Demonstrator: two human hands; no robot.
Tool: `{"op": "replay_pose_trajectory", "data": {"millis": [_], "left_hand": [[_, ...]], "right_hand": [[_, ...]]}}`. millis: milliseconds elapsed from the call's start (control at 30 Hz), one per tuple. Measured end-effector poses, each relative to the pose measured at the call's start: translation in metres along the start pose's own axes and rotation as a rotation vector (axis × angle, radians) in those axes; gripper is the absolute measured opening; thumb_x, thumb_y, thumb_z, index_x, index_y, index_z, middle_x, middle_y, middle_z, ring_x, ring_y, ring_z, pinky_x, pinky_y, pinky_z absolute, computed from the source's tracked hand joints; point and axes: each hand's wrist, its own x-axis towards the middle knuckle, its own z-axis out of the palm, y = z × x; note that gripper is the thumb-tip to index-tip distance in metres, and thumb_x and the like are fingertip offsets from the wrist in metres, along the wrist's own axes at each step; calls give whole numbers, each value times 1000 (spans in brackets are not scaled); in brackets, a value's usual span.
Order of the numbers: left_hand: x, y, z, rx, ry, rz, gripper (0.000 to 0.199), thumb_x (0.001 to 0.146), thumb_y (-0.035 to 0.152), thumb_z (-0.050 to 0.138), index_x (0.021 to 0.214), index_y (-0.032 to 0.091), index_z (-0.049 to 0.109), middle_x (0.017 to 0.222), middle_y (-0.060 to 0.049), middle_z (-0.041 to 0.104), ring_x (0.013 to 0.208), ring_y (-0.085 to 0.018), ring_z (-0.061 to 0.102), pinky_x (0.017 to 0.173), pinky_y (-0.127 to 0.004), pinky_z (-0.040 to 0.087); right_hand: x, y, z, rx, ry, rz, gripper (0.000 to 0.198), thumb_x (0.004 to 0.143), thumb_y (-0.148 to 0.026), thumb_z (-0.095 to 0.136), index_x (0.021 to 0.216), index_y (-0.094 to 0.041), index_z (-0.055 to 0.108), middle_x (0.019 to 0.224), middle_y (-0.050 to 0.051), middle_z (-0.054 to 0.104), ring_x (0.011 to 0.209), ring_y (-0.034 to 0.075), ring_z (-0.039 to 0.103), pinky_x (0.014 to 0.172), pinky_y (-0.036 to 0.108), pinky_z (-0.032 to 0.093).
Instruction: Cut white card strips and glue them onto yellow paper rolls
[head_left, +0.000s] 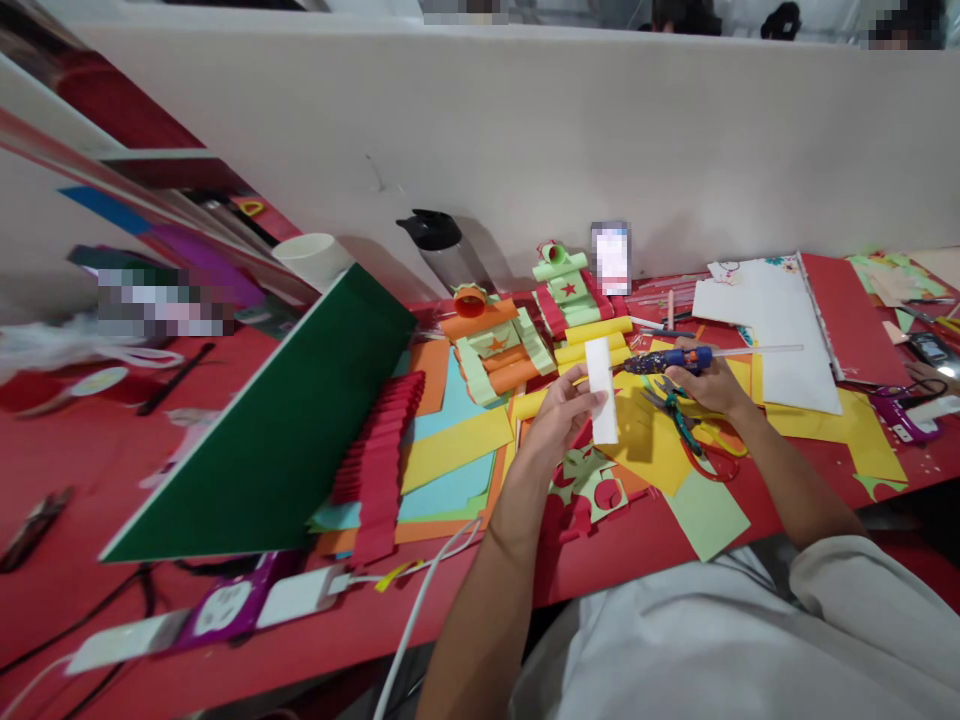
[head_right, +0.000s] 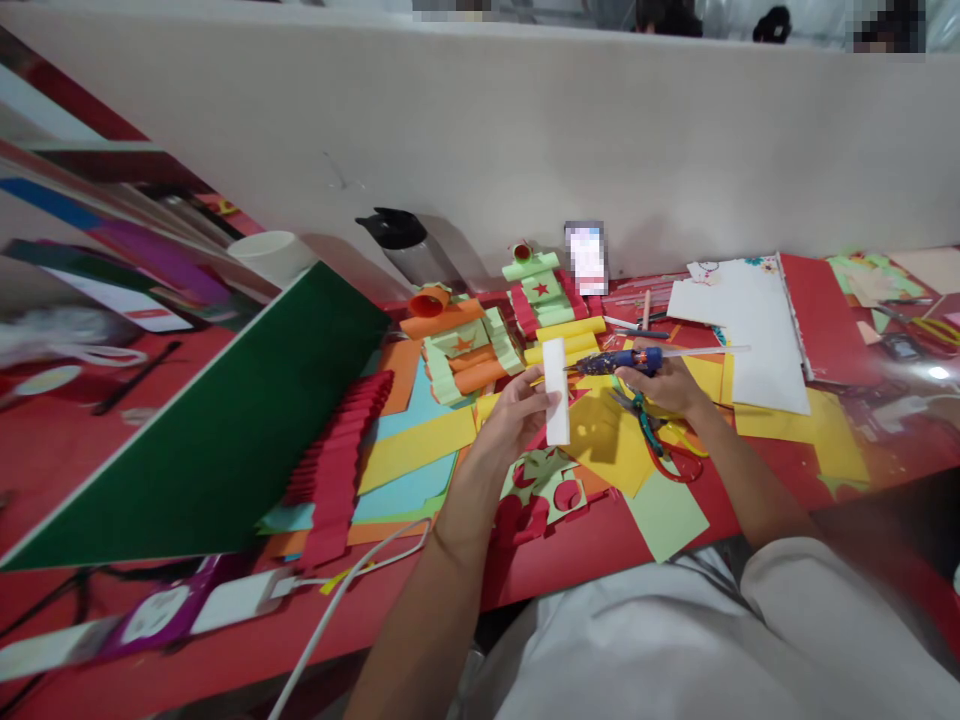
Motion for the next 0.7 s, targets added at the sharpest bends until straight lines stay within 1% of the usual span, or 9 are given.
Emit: {"op": "replay_pose_trajectory", "data": {"millis": [133,233,333,467,633,700], "left_hand": [[-1,-1,0,20,-13,-6,53,50,11,91,98,20,69,72,4,70,62,-12,63,62,-22,49],[-2,0,1,36,-19,-6,50,51,13,91,95,20,70,71,3,69,62,-12,63,60,-22,48],[-3,1,3,50,-21,-15,48,51,14,91,93,20,69,74,2,70,64,-13,64,60,-23,48],[-4,1,3,66,-42,-40,50,51,13,90,95,20,69,74,2,70,66,-14,64,60,-23,48],[-5,0,3,61,-56,-70,54,49,12,91,98,19,70,73,2,70,64,-13,63,57,-21,45],[-5,0,3,64,-70,-77,54,49,12,92,99,19,70,74,2,71,62,-12,62,56,-21,45]], "right_hand": [[2,-1,2,43,52,-26,43,83,-62,70,77,-24,51,64,-4,52,61,15,49,61,30,39],[1,-1,3,86,76,13,43,83,-62,72,78,-25,50,62,-5,49,59,14,47,59,29,38],[0,-3,3,108,109,70,43,83,-63,72,79,-25,53,59,-5,47,58,15,49,56,29,38],[-1,-5,2,112,126,74,42,82,-64,72,83,-25,59,58,-4,48,59,16,51,55,29,38],[2,6,5,144,171,89,48,82,-71,71,93,-24,66,61,-2,50,58,17,53,52,29,39],[4,10,8,163,196,100,50,81,-72,72,93,-24,67,62,-2,52,56,16,53,50,28,39]]}}
